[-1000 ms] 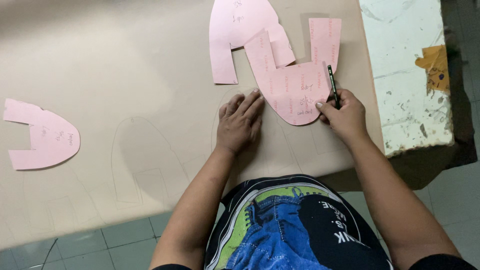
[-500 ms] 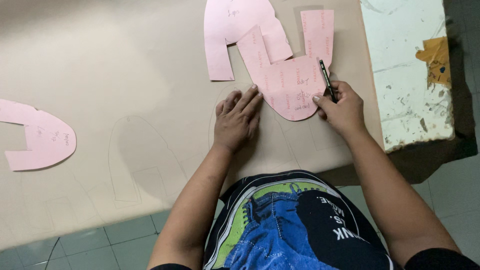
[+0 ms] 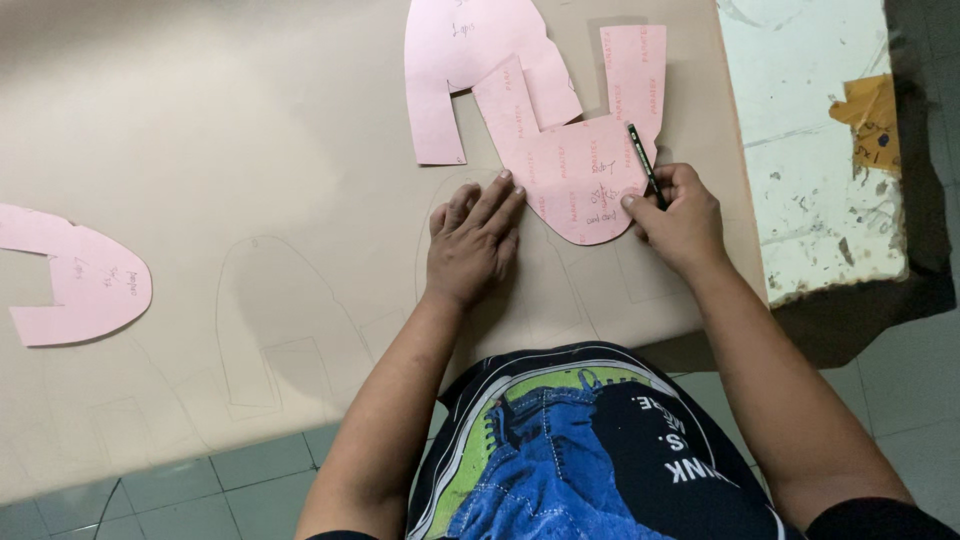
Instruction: The person places pink paper shoe pattern pieces on a roll of beige material and traces around each piece with a pen, repositioning the templates one at a time to outline multiple shapes on the material. They occasionally lift and flip the templates and smooth the material flat before tracing.
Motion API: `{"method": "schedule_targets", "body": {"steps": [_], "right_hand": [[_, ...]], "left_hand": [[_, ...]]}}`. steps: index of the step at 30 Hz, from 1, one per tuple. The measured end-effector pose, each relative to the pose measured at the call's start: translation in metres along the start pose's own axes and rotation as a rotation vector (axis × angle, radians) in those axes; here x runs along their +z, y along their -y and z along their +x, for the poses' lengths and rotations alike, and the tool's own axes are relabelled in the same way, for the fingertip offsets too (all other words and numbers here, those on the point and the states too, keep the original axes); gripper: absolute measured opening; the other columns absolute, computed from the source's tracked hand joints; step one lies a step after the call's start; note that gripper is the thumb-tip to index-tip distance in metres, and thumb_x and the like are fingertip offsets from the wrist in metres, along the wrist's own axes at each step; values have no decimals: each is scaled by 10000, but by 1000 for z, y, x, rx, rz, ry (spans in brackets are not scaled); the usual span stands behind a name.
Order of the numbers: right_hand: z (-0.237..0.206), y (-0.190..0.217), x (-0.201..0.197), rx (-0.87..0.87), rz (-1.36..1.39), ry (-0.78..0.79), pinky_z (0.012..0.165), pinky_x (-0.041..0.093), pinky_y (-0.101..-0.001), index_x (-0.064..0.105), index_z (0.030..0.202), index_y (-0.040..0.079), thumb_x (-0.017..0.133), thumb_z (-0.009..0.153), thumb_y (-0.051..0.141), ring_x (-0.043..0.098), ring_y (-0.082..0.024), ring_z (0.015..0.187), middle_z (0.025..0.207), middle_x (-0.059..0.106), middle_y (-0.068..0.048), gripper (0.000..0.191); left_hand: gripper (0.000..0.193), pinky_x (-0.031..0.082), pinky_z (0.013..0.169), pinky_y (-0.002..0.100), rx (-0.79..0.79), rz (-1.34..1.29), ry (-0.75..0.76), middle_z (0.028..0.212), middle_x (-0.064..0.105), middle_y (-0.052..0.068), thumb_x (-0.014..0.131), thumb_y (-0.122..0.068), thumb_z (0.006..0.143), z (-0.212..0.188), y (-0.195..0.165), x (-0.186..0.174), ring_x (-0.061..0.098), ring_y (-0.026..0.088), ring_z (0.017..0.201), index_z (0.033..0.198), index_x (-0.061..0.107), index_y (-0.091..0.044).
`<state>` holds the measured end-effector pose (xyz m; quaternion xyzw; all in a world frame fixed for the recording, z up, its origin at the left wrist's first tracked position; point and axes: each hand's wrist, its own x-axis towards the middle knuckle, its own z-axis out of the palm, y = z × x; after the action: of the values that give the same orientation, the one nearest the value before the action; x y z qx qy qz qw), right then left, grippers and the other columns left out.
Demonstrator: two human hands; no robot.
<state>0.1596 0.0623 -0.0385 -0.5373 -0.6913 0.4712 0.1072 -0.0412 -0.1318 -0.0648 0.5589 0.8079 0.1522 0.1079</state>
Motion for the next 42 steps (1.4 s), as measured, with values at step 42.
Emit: {"method": "schedule_targets", "body": {"steps": [42], "right_hand": [[2,-16,-26,-197,-311,42,906,502,-374,560,1501,205,823,777,253,615,-256,1037,1212,561,-85,772]], "left_hand": [[614,267,1195,379,21,90,-92,1640,393,-70,558,-395,979,0,-9,1,393,220,1462,1567,456,-250]]}}
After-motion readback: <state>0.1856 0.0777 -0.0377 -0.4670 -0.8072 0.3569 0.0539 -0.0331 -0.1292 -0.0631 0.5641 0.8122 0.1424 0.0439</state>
